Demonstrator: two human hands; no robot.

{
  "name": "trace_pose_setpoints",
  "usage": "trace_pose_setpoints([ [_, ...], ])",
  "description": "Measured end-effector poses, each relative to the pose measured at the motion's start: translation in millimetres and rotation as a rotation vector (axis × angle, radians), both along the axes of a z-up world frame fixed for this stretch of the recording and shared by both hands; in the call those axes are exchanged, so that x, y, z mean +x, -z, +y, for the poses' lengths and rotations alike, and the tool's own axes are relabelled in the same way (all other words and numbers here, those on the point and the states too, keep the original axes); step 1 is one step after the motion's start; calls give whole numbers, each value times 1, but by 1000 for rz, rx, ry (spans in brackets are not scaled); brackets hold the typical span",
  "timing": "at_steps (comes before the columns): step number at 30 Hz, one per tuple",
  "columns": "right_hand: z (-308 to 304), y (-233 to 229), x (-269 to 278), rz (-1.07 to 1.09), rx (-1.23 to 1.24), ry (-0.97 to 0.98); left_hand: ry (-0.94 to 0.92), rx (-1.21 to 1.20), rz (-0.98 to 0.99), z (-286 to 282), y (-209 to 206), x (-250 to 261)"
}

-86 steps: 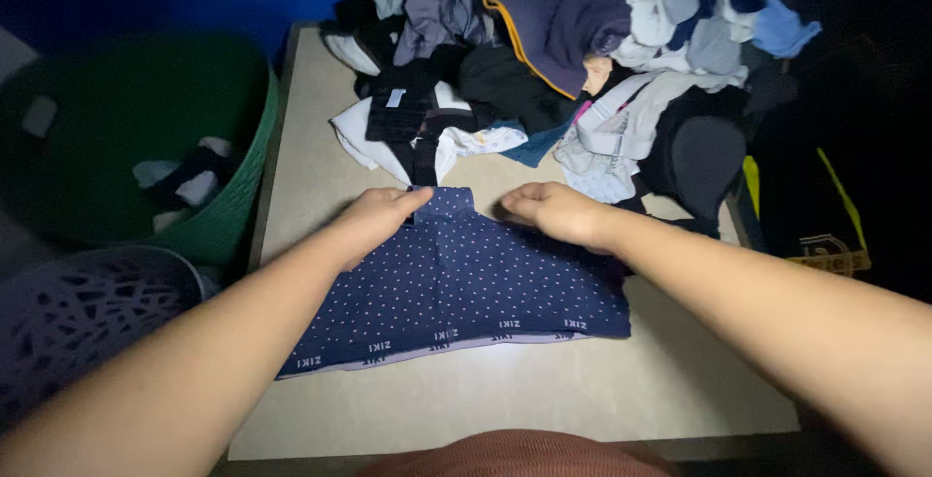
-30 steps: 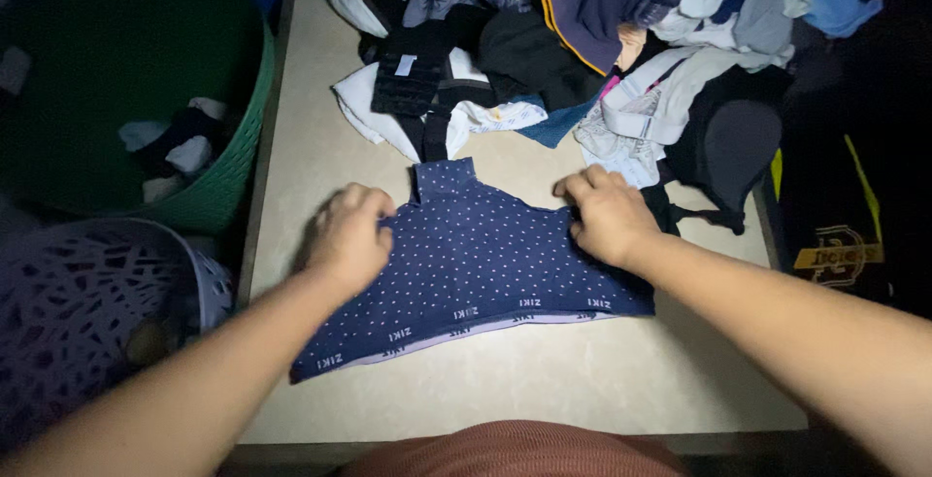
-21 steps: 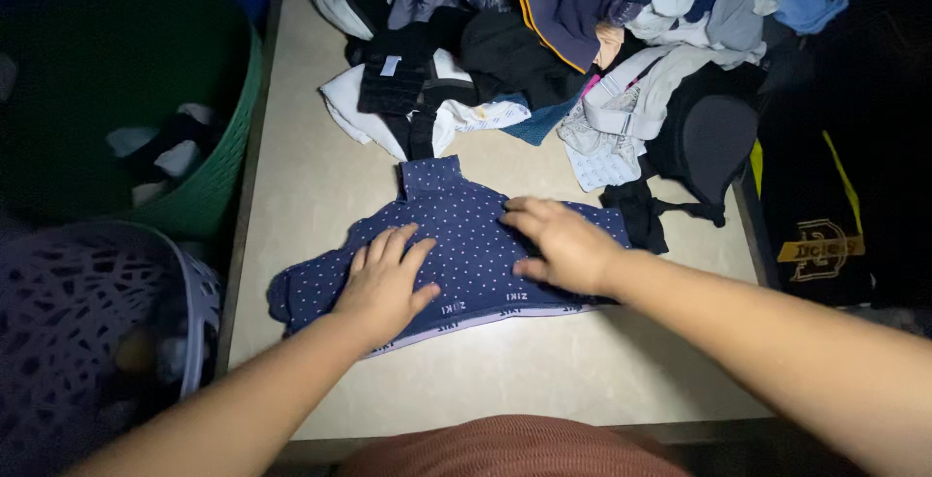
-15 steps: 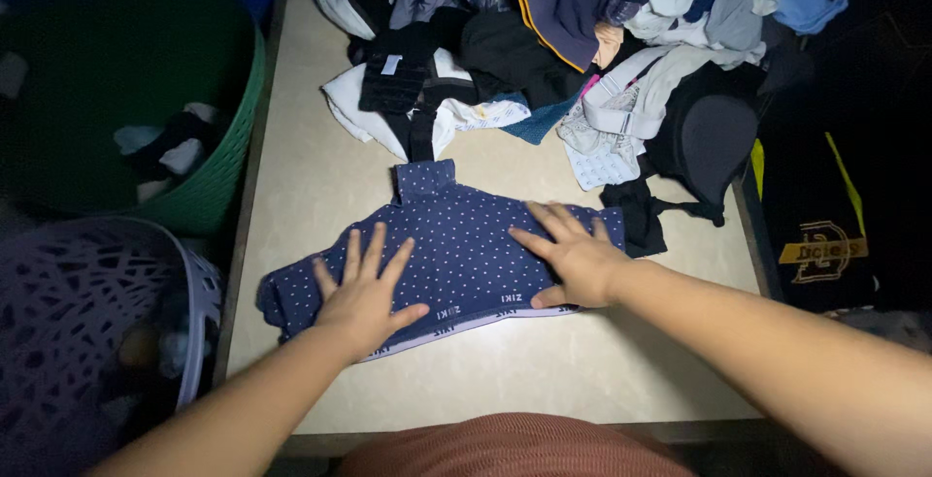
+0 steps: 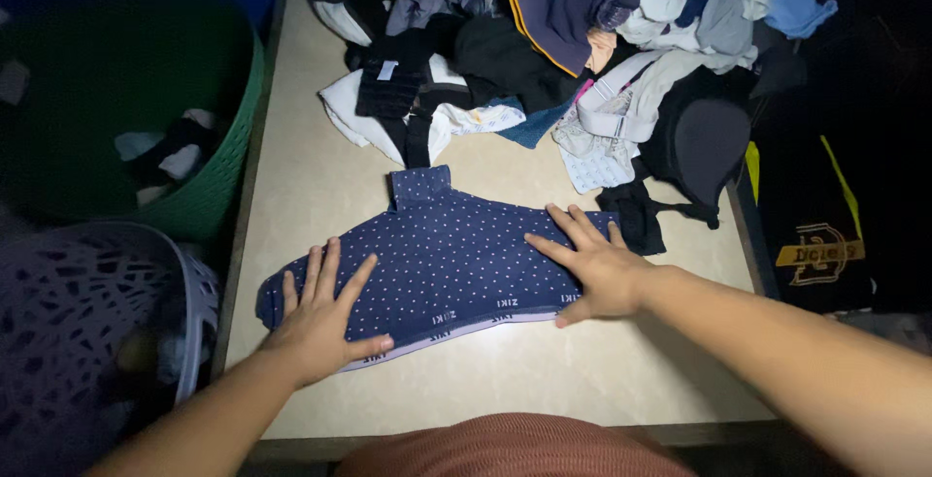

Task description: The person folds items of clothing by hand on a low surface. They lay each garment flat, fold the sides inward, and roll the fabric into a compact bundle.

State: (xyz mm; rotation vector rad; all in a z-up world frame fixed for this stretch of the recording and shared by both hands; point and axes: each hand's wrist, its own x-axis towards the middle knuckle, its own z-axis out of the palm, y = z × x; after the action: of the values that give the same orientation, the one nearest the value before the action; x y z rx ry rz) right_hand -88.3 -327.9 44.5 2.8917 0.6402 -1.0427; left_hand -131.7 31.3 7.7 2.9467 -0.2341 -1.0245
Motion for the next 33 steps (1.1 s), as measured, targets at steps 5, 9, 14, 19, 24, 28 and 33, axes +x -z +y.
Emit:
trace_pose_setpoints([
  [5,-10,-8,7,18,-6,-62,143,4,85,7,-35,2],
  [9,-27,4,11,-187,217,-55,159,24,134,12,-51,2],
  [14,-46,9,16,-321,153,118,26,95,125,19,-41,-3],
  [19,-65,19,25,-415,269,303,-58,-79,-255,42,-33,-10],
  [24,-86,19,53,-640,627,451,-441,-80,-246,50,-50,18],
  [28,-101,-1,72,-688,732,698,-744,-595,-553,97,-26,75],
  [33,-111,-34,78,-689,914,628,-562,-826,-514,106,8,120],
])
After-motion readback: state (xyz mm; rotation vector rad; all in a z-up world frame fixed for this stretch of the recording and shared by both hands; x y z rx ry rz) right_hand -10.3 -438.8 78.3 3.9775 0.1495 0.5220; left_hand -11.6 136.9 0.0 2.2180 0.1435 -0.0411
